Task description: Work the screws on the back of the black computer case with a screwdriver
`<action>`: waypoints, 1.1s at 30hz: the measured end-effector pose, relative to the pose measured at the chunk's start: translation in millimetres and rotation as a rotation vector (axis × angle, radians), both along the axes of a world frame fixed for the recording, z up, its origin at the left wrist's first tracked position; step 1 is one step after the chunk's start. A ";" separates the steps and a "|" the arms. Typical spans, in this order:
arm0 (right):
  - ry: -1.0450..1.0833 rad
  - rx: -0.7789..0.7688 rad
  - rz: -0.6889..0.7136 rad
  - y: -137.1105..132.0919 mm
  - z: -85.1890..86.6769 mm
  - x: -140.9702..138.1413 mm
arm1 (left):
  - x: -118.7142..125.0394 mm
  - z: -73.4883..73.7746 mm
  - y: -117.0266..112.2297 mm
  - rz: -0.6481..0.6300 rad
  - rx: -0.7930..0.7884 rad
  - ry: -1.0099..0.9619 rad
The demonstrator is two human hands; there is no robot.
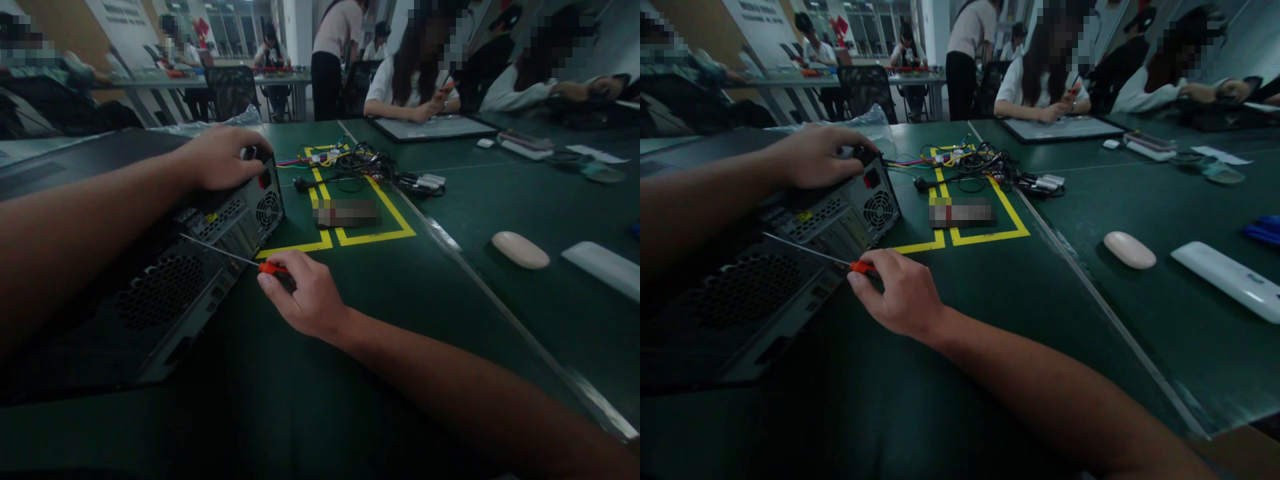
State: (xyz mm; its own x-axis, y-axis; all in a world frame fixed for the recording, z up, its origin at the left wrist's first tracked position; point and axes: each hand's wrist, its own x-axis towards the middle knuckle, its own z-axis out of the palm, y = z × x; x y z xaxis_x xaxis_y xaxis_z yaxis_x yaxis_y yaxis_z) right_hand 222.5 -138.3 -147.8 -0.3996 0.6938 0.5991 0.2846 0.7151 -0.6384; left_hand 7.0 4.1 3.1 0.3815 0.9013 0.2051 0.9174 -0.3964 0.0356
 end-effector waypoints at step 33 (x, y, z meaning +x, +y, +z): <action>-0.077 -0.054 0.041 1.5 3.0 0.3 | 1.4 -0.4 -1.1 0.011 -0.002 -0.007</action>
State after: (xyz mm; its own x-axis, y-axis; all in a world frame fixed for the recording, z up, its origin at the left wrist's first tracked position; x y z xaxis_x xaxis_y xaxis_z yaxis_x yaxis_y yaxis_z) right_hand 222.8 -136.8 -144.8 -0.4715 0.7066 0.5276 0.3056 0.6921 -0.6539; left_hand 8.4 3.0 2.7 0.3701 0.9059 0.2059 0.9215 -0.3861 0.0425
